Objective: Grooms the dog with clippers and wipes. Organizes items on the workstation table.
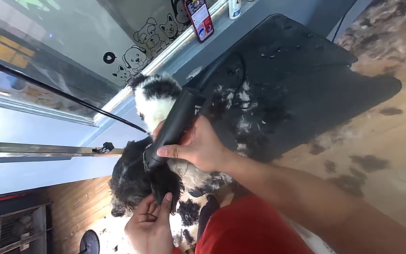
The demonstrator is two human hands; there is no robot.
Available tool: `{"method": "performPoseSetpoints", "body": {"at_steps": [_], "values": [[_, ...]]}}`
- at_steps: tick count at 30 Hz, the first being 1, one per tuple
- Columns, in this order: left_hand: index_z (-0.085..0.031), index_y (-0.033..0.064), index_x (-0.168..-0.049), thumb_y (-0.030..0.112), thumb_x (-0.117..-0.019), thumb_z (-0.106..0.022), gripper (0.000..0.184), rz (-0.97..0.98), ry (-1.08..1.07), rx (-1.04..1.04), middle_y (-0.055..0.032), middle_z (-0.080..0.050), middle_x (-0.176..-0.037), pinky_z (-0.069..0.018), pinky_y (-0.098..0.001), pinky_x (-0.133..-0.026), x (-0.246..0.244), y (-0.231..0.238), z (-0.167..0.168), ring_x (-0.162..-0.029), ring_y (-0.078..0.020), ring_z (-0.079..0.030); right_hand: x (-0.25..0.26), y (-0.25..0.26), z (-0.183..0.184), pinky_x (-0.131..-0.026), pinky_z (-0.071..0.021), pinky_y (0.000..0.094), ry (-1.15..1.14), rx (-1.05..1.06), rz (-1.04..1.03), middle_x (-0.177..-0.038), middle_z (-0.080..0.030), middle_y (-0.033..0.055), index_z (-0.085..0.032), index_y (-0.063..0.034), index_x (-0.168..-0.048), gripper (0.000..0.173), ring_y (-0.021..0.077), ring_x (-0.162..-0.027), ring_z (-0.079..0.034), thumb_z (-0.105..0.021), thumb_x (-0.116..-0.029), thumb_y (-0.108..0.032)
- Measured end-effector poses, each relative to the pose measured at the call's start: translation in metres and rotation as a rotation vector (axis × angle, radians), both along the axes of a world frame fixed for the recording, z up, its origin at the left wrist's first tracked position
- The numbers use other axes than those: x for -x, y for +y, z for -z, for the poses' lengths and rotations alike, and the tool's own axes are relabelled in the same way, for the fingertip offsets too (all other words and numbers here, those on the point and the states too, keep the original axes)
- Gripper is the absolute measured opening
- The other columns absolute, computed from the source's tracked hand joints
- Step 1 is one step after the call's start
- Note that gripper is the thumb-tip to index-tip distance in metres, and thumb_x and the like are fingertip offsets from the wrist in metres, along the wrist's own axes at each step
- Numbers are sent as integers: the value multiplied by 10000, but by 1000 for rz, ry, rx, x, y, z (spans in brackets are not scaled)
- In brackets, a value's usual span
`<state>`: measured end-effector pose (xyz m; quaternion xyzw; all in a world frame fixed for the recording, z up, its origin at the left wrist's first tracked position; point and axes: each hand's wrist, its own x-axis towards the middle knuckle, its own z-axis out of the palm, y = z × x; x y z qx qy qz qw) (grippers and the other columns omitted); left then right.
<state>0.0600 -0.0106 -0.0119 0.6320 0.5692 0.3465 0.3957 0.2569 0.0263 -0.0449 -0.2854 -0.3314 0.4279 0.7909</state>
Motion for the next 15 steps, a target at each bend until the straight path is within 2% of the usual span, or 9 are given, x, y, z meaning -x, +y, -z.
{"method": "performPoseSetpoints", "body": {"at_steps": [6, 10, 12, 15], "values": [[-697, -54, -959, -86, -860, -723, 107, 1, -11, 1, -84, -747, -737, -661, -321, -653, 3, 1, 5, -648, -160, -738, 5, -9, 1, -841, -664, 412, -42, 1, -56, -1095, -706, 173, -502, 59, -1243, 606, 276, -987, -737, -839, -743, 122], [-695, -64, -967, -98, -863, -702, 111, -6, -16, 10, -92, -756, -762, -663, -319, -675, 4, 1, 6, -671, -167, -748, 13, -25, 0, -737, -669, 393, -48, 28, -117, -1047, -711, 134, -535, 15, -1225, 559, 249, -889, -738, -808, -753, 135], [-687, -80, -1008, -119, -856, -687, 158, -6, -14, 22, -96, -768, -806, -664, -313, -697, 5, 1, 7, -712, -162, -758, 18, -31, 2, -725, -668, 380, -55, 57, -119, -1040, -719, 125, -542, 7, -1230, 568, 239, -873, -741, -808, -743, 130], [-631, -130, -1133, -166, -792, -587, 346, 28, -53, 48, -101, -772, -930, -649, -290, -774, 7, -3, 7, -835, -139, -758, 24, -41, 9, -790, -671, 373, -109, 100, -122, -1074, -720, 103, -541, -6, -1241, 589, 214, -936, -740, -844, -744, 86]]}}
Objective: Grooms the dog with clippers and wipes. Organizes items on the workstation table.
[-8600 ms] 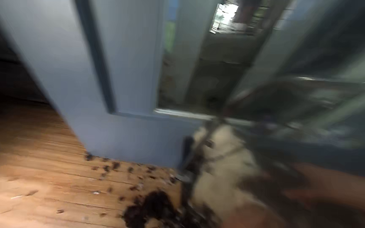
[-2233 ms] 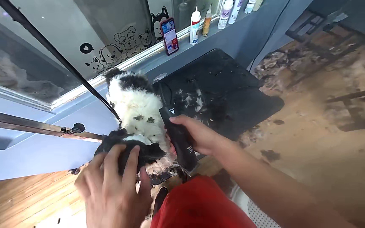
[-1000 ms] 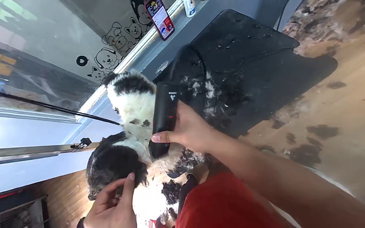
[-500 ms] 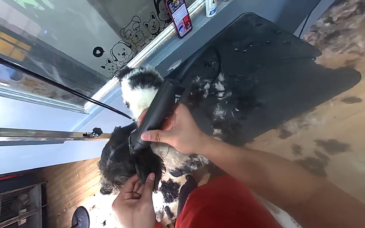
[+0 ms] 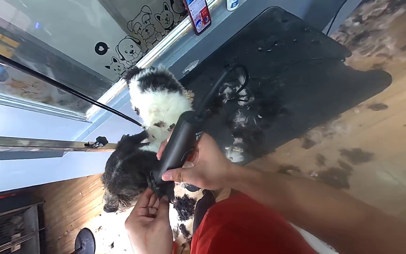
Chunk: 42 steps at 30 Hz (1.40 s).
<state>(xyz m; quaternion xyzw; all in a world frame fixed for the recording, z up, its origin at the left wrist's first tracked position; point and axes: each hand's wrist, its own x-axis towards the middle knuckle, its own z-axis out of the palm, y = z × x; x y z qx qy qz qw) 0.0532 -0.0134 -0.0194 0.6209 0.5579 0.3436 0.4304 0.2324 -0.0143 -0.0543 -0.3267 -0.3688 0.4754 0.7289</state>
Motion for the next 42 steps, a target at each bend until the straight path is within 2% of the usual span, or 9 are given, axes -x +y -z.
{"method": "performPoseSetpoints", "body": {"at_steps": [5, 8, 13, 15, 21, 28, 35, 39, 42], "values": [[-626, -101, -1139, -74, -807, -396, 404, -36, -235, 158, -97, -745, -953, -598, -305, -758, -5, -5, -5, -835, -135, -712, 16, -25, 21, -866, -643, 418, -69, -106, 24, -1102, -720, 88, -563, -34, -1211, 500, 211, -990, -723, -841, -798, 0], [-683, -86, -1080, 1, -958, -544, 205, -19, -219, 79, -124, -750, -893, -630, -334, -764, -9, 1, 4, -802, -179, -733, 10, -38, 36, -919, -621, 422, -193, -188, -93, -1099, -715, 92, -584, -28, -1188, 476, 209, -1030, -709, -856, -797, -29], [-739, -19, -993, 64, -964, -661, 118, 277, -72, -113, -71, -773, -867, -658, -347, -766, 3, 6, 46, -792, -171, -760, -46, -55, 26, -872, -613, 267, -697, 137, -361, -1018, -735, -88, -666, -191, -1222, 556, 6, -957, -692, -894, -735, -334], [-766, 11, -1043, 110, -985, -664, 154, 437, -40, -92, -61, -782, -930, -668, -350, -780, 22, 7, 67, -836, -171, -764, -62, -63, 32, -807, -647, 323, -560, 173, -253, -980, -747, -23, -662, -141, -1198, 552, 101, -895, -728, -868, -763, -409], [-599, -88, -1139, 42, -838, -764, 368, 59, -102, -131, -106, -762, -900, -670, -392, -743, 85, 57, 77, -786, -221, -764, -78, -77, 27, -755, -648, 447, -1, 408, 83, -971, -716, 160, -587, -77, -1213, 584, 298, -835, -736, -858, -790, -375], [-740, 65, -913, 98, -892, -684, 68, 459, -109, -669, 1, -761, -880, -643, -282, -771, 108, 118, 82, -820, -61, -733, -42, -91, 15, -763, -632, 408, 281, 437, 77, -1028, -702, 155, -645, -106, -1194, 456, 258, -886, -724, -743, -855, -395], [-635, 136, -730, 273, -972, -588, 282, 521, -116, -1019, -17, -626, -656, -525, -277, -600, 93, 117, 90, -626, -121, -626, 4, -103, 17, -637, -644, 412, 464, 467, 273, -789, -636, 40, -672, -118, -1086, 606, 175, -671, -683, -613, -901, -693], [-634, 129, -719, 286, -961, -594, 291, 556, -136, -1009, -20, -622, -634, -533, -281, -579, 85, 119, 87, -599, -120, -626, 14, -92, 33, -532, -588, 337, 402, 796, 561, -709, -590, 38, -583, -99, -1061, 679, 155, -572, -619, -291, -1020, -710], [-705, 72, -732, 322, -881, -729, 292, 671, -115, -743, -38, -689, -674, -579, -277, -625, 105, 139, 71, -637, -88, -671, 10, -82, 59, -610, -591, 393, 460, 903, 738, -776, -610, 86, -559, -59, -1163, 550, 207, -636, -632, -406, -1060, -577]]}}
